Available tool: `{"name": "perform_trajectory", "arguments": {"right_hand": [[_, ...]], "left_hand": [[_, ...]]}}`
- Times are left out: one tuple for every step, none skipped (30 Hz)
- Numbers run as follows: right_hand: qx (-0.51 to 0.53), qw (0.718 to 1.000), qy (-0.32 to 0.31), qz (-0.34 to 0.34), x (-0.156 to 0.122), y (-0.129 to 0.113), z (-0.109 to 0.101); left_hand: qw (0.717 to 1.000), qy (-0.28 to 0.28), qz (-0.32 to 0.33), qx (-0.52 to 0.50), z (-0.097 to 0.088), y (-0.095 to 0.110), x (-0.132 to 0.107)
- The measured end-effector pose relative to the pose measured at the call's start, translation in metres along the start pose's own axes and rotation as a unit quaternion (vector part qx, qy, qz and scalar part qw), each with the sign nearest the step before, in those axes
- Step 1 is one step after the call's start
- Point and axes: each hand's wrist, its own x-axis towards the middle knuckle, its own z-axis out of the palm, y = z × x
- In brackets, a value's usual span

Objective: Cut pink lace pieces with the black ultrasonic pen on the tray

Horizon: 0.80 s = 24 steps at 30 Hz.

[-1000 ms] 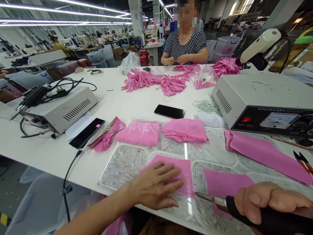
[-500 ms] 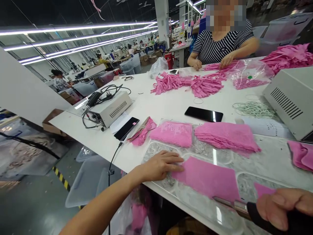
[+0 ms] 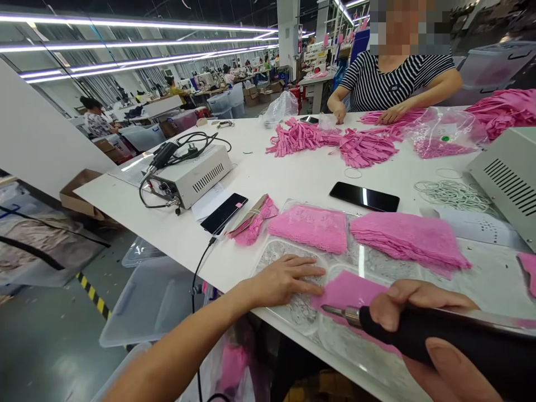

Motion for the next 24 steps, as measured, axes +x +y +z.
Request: {"name": "perform_trajectory", "arguments": {"right_hand": [[-0.016,1.000,-0.019,-0.006,0.0010,0.0004,0.0012],[-0.027,0.999,-0.038,-0.015,0.0016,0.0012,0.0017],[-0.033,0.998,-0.054,-0.025,0.0018,0.0023,0.0019],[-0.035,0.997,-0.061,-0.029,0.0018,0.0036,0.0020],[-0.035,0.997,-0.065,-0.027,0.0017,0.0048,0.0023],[-0.033,0.997,-0.065,-0.022,0.0017,0.0059,0.0028],[-0.030,0.997,-0.061,-0.019,0.0017,0.0068,0.0036],[-0.026,0.998,-0.058,-0.015,0.0020,0.0076,0.0044],[-0.021,0.998,-0.053,-0.014,0.0024,0.0082,0.0053],[-0.016,0.999,-0.049,-0.014,0.0029,0.0087,0.0060],[-0.010,0.999,-0.046,-0.016,0.0034,0.0090,0.0065],[-0.006,0.999,-0.044,-0.014,0.0038,0.0093,0.0068],[-0.005,0.999,-0.043,-0.009,0.0041,0.0094,0.0067],[-0.006,0.999,-0.044,-0.001,0.0041,0.0094,0.0064],[-0.006,0.999,-0.044,0.005,0.0039,0.0094,0.0060],[-0.005,0.999,-0.043,0.014,0.0035,0.0093,0.0054],[-0.003,0.999,-0.041,0.020,0.0030,0.0092,0.0048],[0.000,0.999,-0.038,0.027,0.0026,0.0091,0.0042],[0.004,0.999,-0.033,0.034,0.0022,0.0090,0.0035],[0.008,0.999,-0.027,0.040,0.0019,0.0089,0.0028],[0.011,0.999,-0.024,0.047,0.0018,0.0089,0.0022],[0.013,0.998,-0.024,0.056,0.0019,0.0089,0.0017],[0.016,0.998,-0.025,0.063,0.0021,0.0090,0.0014],[0.017,0.997,-0.028,0.070,0.0023,0.0092,0.0014]], "left_hand": [[1.000,0.003,0.000,0.001,0.0003,0.0000,-0.0001],[1.000,0.004,0.000,0.002,0.0007,0.0000,-0.0003],[1.000,0.005,0.000,0.003,0.0012,-0.0002,-0.0004],[1.000,0.005,0.001,0.004,0.0016,-0.0005,-0.0005],[1.000,0.005,0.001,0.006,0.0021,-0.0007,-0.0007],[1.000,0.005,0.000,0.008,0.0027,-0.0009,-0.0008],[1.000,0.006,-0.002,0.010,0.0032,-0.0009,-0.0009],[1.000,0.006,-0.003,0.011,0.0036,-0.0007,-0.0010],[1.000,0.007,-0.004,0.013,0.0040,-0.0004,-0.0010],[1.000,0.009,-0.004,0.016,0.0044,0.0001,-0.0010],[1.000,0.012,-0.003,0.021,0.0047,0.0006,-0.0010],[1.000,0.016,-0.004,0.027,0.0049,0.0010,-0.0011],[0.999,0.020,-0.005,0.032,0.0050,0.0014,-0.0012],[0.999,0.026,-0.003,0.037,0.0049,0.0017,-0.0015],[0.999,0.033,0.001,0.039,0.0048,0.0018,-0.0019],[0.998,0.039,0.010,0.039,0.0045,0.0018,-0.0023],[0.998,0.045,0.021,0.039,0.0042,0.0017,-0.0028],[0.997,0.049,0.032,0.041,0.0040,0.0015,-0.0033],[0.997,0.050,0.040,0.043,0.0039,0.0013,-0.0036],[0.997,0.050,0.043,0.046,0.0041,0.0011,-0.0039],[0.997,0.048,0.042,0.049,0.0045,0.0009,-0.0041],[0.997,0.048,0.039,0.052,0.0053,0.0008,-0.0043],[0.997,0.051,0.035,0.055,0.0063,0.0007,-0.0044],[0.996,0.057,0.034,0.057,0.0074,0.0006,-0.0045]]}}
